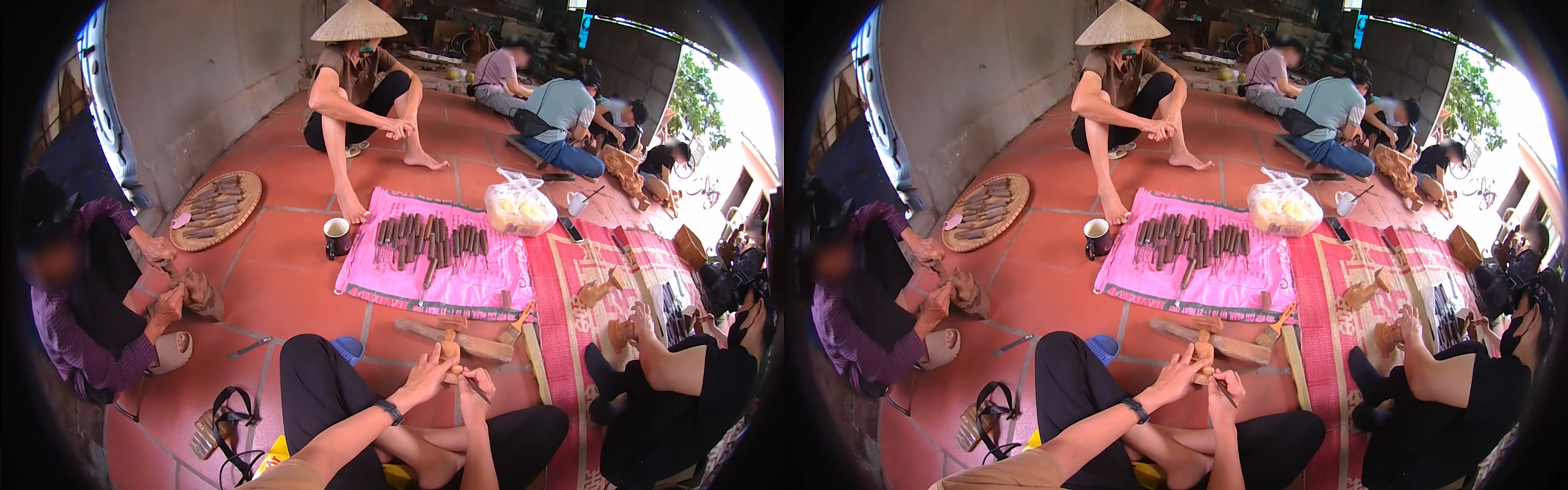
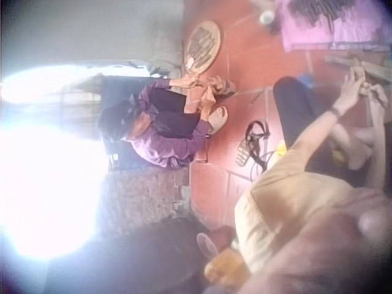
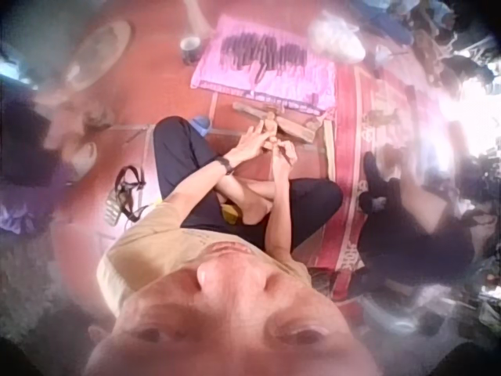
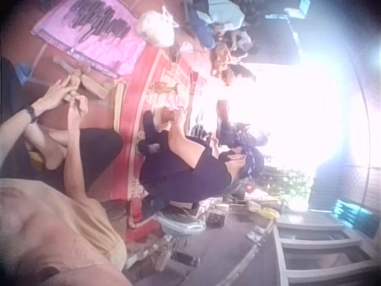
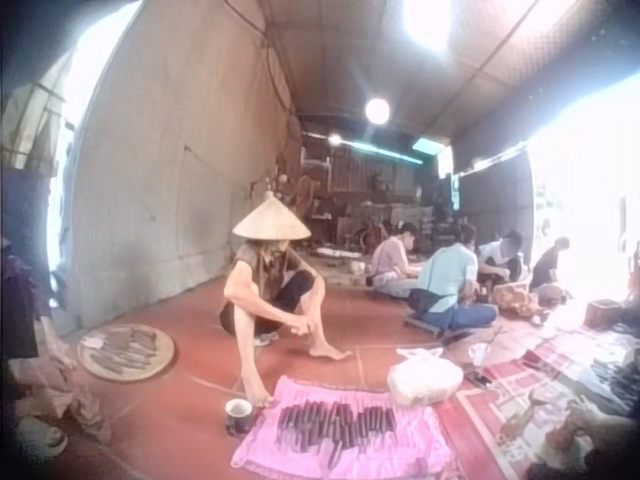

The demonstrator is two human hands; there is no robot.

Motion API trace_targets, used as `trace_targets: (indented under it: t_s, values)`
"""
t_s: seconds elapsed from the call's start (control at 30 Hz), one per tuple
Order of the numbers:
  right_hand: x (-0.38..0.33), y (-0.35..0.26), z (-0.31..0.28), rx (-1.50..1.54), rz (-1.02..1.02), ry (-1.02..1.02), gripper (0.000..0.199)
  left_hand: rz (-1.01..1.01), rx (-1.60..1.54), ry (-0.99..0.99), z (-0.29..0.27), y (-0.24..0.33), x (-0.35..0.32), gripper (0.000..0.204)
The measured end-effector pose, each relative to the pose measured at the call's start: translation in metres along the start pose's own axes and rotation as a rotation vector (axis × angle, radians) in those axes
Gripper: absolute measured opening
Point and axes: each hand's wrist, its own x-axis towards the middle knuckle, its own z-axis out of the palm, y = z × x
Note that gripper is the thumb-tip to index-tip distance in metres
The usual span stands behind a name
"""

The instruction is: The person sits cross-legged on the floor and carves a small wooden figurine using a carving knife. They hold the wood in their left hand and use the knife in their right hand to shape the piece. Other people are also carving wood nearby.

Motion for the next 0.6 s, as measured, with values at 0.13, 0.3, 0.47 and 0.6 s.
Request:
trace_targets:
  t_s: [0.13, 0.3, 0.47, 0.6]
  values:
    - [-0.001, 0.000, 0.001, 0.108, 0.168, 0.015, 0.009, -0.011, 0.016, -0.051, -0.017, 0.011, 0.000, 0.074]
    - [-0.003, 0.005, -0.001, 0.203, 0.322, -0.009, 0.011, 0.027, 0.093, -0.048, -0.019, 0.007, -0.001, 0.075]
    - [-0.003, 0.006, -0.001, 0.214, 0.340, -0.029, 0.012, 0.017, 0.097, -0.026, -0.017, 0.006, -0.002, 0.076]
    - [-0.006, 0.018, 0.005, 0.258, 0.272, -0.037, 0.010, 0.009, 0.099, 0.057, -0.014, 0.005, -0.003, 0.076]
